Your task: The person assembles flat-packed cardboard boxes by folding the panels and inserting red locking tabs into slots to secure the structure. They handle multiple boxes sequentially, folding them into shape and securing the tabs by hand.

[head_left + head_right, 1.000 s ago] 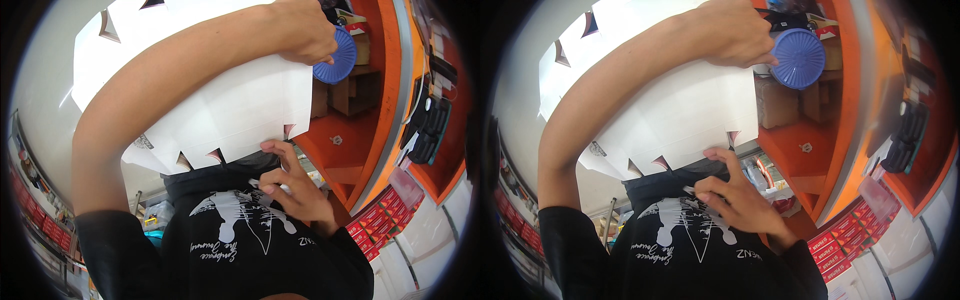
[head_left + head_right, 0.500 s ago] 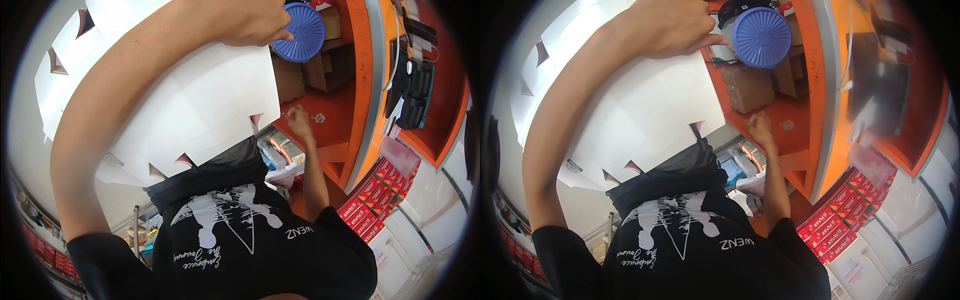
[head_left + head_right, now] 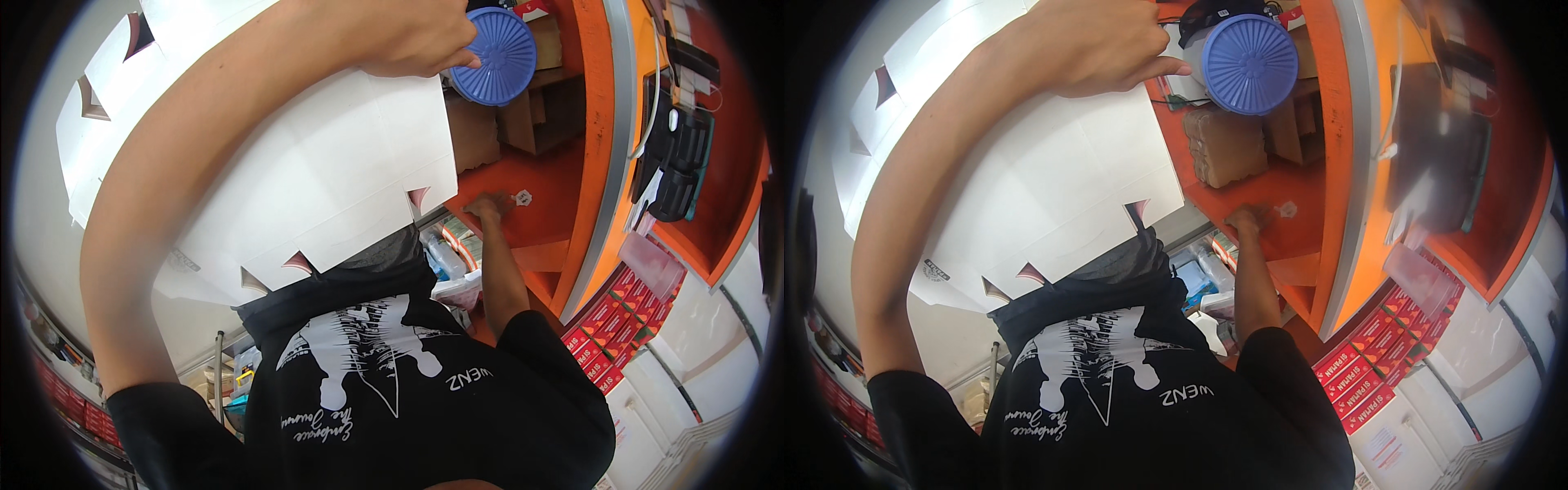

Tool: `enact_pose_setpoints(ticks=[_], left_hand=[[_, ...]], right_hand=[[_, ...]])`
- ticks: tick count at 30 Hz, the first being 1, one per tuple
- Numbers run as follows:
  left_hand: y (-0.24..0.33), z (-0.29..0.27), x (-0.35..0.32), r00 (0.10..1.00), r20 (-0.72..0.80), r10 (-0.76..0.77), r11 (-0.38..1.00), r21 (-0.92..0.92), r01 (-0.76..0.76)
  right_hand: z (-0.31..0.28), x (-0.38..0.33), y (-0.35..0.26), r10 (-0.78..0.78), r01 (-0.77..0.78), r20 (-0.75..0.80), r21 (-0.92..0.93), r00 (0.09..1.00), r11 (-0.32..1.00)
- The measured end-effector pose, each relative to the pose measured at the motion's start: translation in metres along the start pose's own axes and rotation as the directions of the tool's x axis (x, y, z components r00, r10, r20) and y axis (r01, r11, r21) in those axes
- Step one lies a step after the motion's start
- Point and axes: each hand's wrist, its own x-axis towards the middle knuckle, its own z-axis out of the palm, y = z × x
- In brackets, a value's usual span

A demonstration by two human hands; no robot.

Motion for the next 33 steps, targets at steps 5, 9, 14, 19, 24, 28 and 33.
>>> enact_pose_setpoints(ticks=[5,9,14,19,24,28,33], left_hand=[[0.003,0.004,0.009,0.997,0.03,-0.067,0.996,0.067,0.065],[-0.004,0.005,0.003,0.996,-0.049,0.078,0.994,0.077,-0.074],[0.0,0.001,-0.002,0.999,-0.028,0.04,0.996,0.077,-0.038],[0.0,-0.001,0.0,0.999,0.006,0.047,0.998,0.046,-0.047],[-0.002,0.005,0.001,0.998,-0.04,0.045,0.993,0.111,-0.041],[-0.003,0.019,0.012,0.983,-0.167,0.078,0.984,0.17,-0.049],[-0.008,0.014,0.007,0.985,-0.147,0.09,0.994,0.076,-0.079]], right_hand=[[-0.045,-0.04,0.009,-0.043,0.044,0.086,-0.002,0.995,0.999],[0.01,0.004,0.022,0.025,-0.003,-0.121,0.176,0.992,0.984],[0.007,0.034,0.023,-0.215,0.193,0.068,0.246,0.974,0.95],[0.007,0.018,0.013,-0.118,0.119,-0.016,0.082,0.993,0.99],[-0.036,-0.021,0.005,-0.01,0.01,0.001,0.022,1.0,1.0],[-0.022,-0.009,0.017,-0.033,0.034,-0.06,0.009,0.998,0.999],[0.008,-0.013,0.033,-0.067,0.11,-0.165,0.266,0.984,0.958]])
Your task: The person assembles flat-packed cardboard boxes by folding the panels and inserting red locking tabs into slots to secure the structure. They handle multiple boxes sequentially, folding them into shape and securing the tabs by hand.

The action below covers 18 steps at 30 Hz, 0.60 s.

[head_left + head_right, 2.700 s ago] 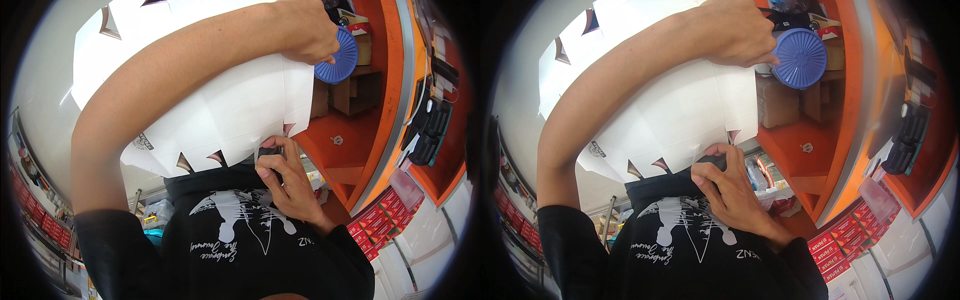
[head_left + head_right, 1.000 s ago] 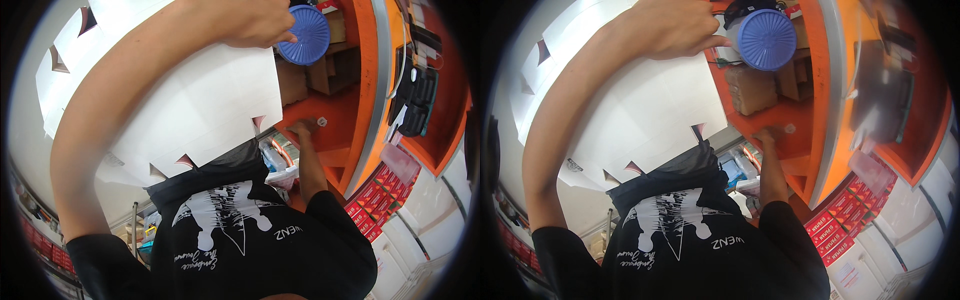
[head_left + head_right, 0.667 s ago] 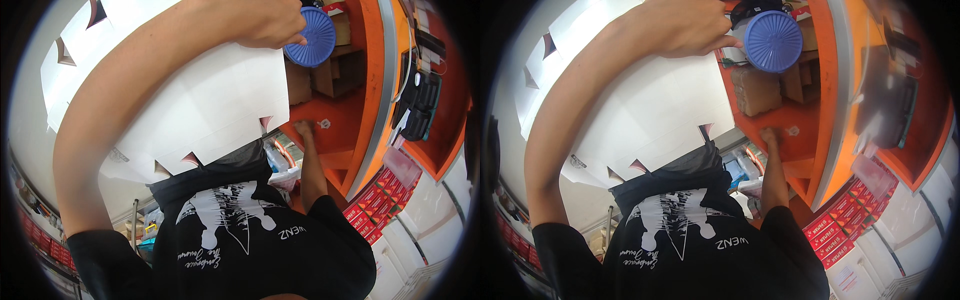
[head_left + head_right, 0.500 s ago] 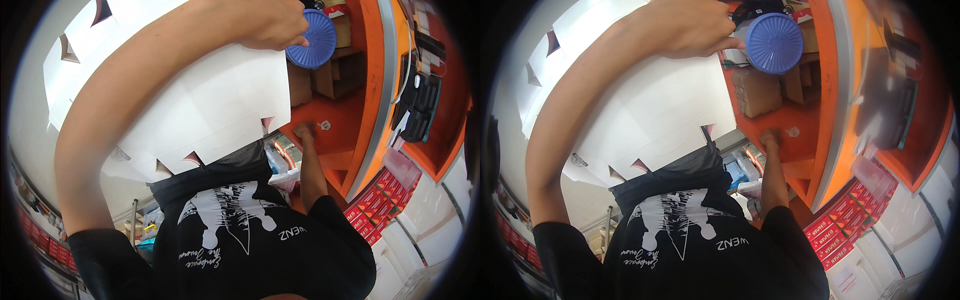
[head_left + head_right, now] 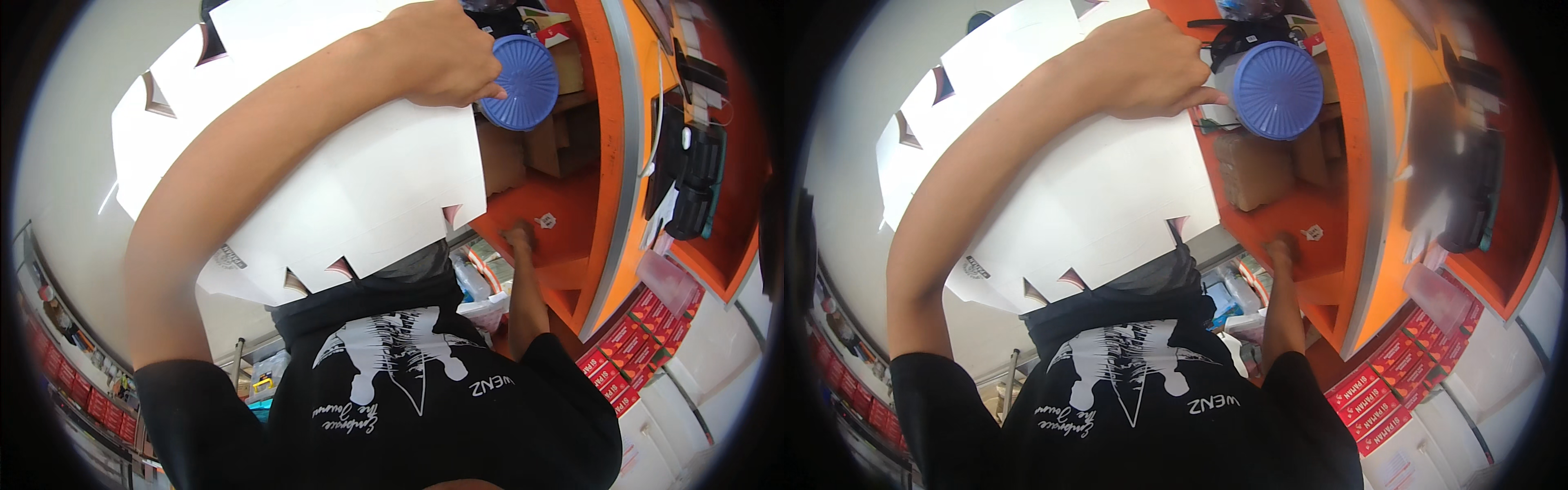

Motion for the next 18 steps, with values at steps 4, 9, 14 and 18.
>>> enact_pose_setpoints(ticks=[4,9,14,18], left_hand=[[-0.001,0.029,-0.002,0.952,-0.291,0.096,0.973,0.227,-0.029],[0.004,0.024,0.001,0.98,-0.196,0.02,0.981,0.195,0.019],[-0.004,0.027,0.002,0.972,-0.232,-0.031,0.995,0.084,0.052],[0.0,0.021,0.006,0.968,-0.242,-0.061,0.993,-0.113,0.034]], right_hand=[[-0.007,0.013,0.004,-0.02,0.021,-0.041,0.027,0.999,0.999],[0.029,0.04,0.006,-0.322,0.316,-0.264,-0.065,0.909,0.946],[0.043,0.024,-0.031,-0.441,0.439,-0.154,-0.047,0.884,0.897],[0.01,-0.02,-0.052,-0.357,0.401,-0.214,0.214,0.909,0.891]])
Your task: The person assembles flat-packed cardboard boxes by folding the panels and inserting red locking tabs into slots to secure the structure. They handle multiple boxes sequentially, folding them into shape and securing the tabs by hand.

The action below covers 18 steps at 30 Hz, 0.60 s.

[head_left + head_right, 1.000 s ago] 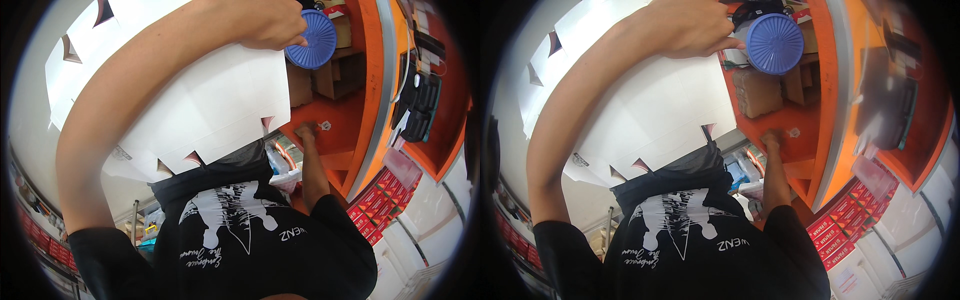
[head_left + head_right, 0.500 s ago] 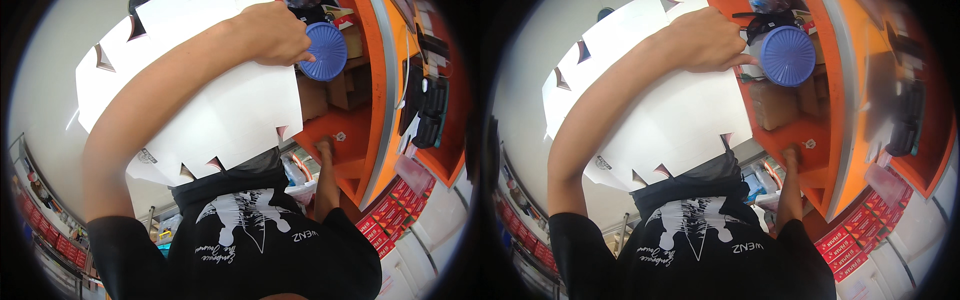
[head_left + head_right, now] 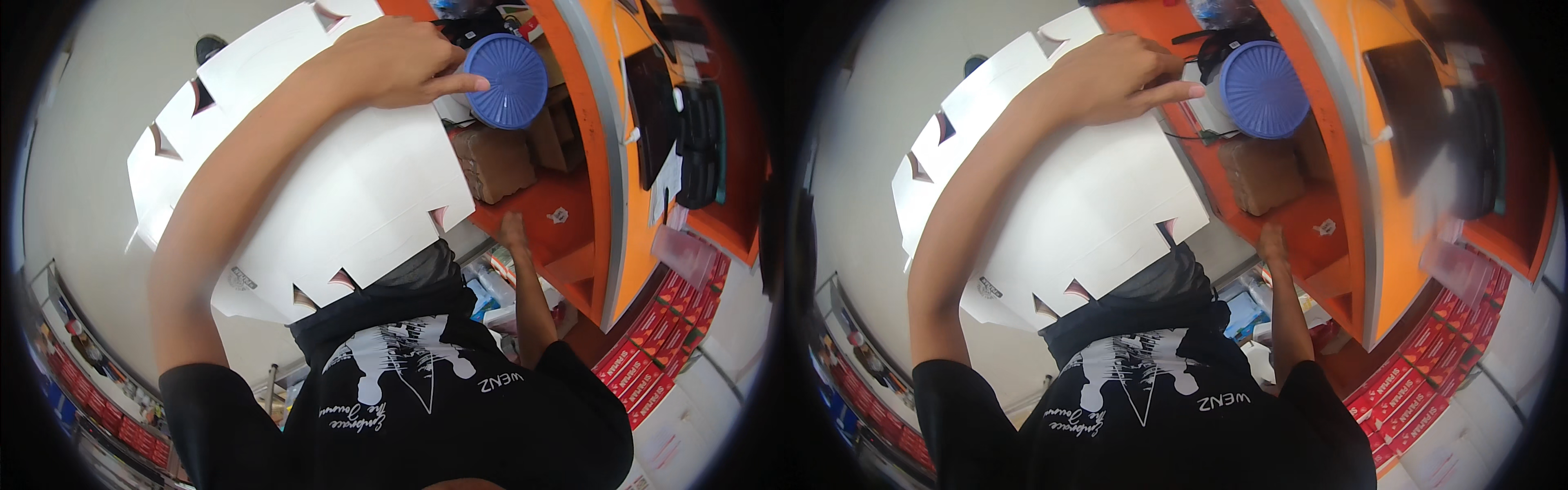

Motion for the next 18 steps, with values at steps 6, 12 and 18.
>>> enact_pose_setpoints(ticks=[6,12,18], left_hand=[[-0.005,-0.005,0.006,0.993,-0.118,0.022,0.98,-0.196,-0.045],[-0.014,-0.039,-0.016,0.886,-0.462,-0.035,0.919,-0.362,-0.153],[-0.042,-0.098,-0.203,0.341,-0.818,-0.463,0.879,-0.375,0.296]], right_hand=[[-0.155,-0.049,-0.125,-0.194,0.253,-0.192,0.894,0.962,0.37],[-0.224,-0.103,-0.217,-0.651,0.464,-0.158,0.822,0.743,0.33],[-0.221,-0.12,-0.21,-0.588,0.245,-0.067,0.942,0.806,0.228]])
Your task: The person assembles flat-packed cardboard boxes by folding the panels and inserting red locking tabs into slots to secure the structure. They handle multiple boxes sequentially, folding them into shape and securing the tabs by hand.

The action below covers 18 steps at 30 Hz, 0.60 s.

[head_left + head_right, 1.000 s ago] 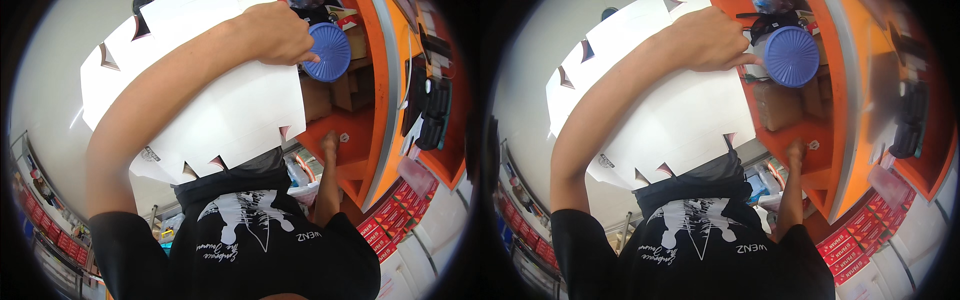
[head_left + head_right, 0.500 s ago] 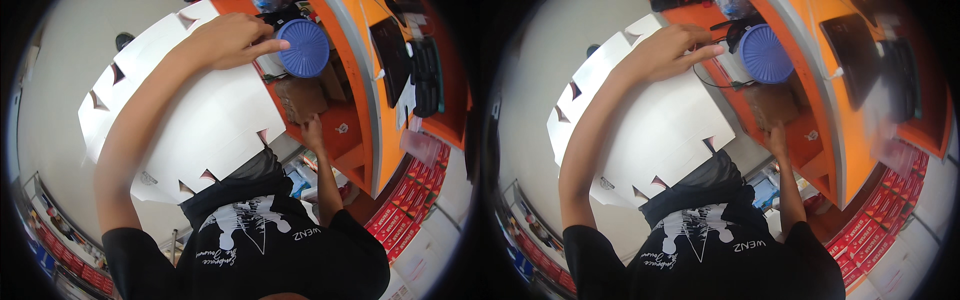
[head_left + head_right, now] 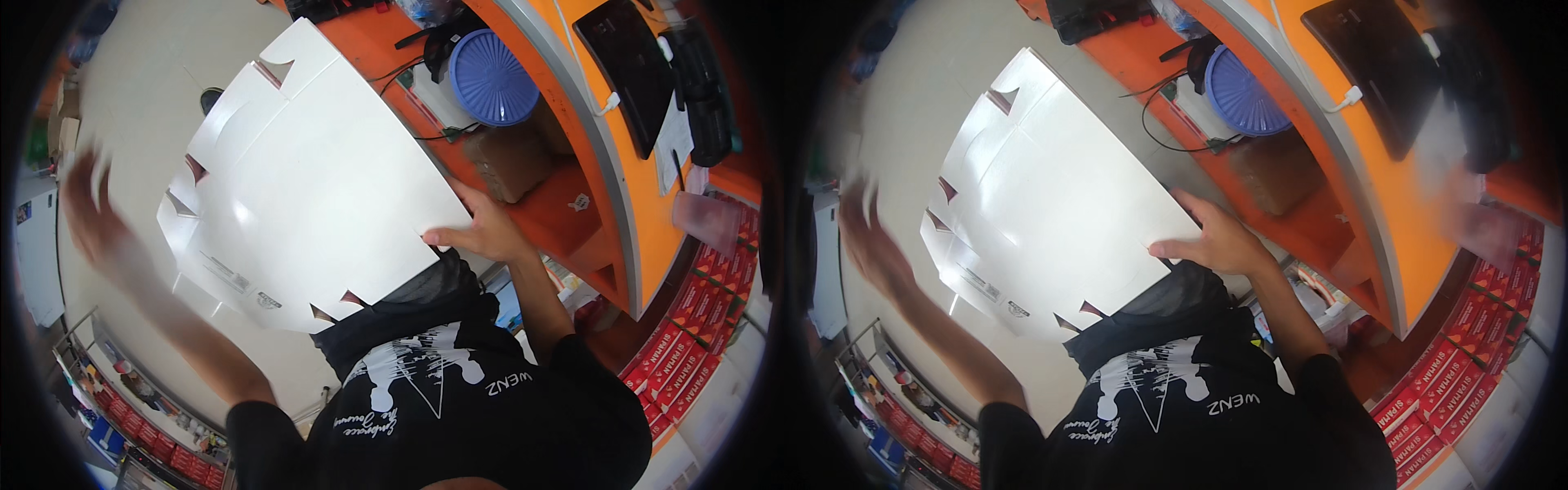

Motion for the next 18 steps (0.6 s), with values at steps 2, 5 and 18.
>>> enact_pose_setpoints(ticks=[2,5,18], left_hand=[[-0.042,-0.065,-0.053,0.929,-0.135,-0.344,0.893,0.26,0.368],[-0.079,-0.058,-0.157,0.557,-0.093,-0.825,0.56,-0.273,0.783],[-0.129,-0.016,-0.28,0.526,0.361,-0.77,0.225,-0.618,0.753]], right_hand=[[0.001,0.002,-0.005,-0.058,0.055,0.052,0.06,0.997,0.997],[0.006,0.0,-0.014,-0.079,0.087,0.091,-0.092,0.993,0.992],[-0.004,-0.017,-0.048,-0.216,0.218,0.285,0.023,0.934,0.976]])
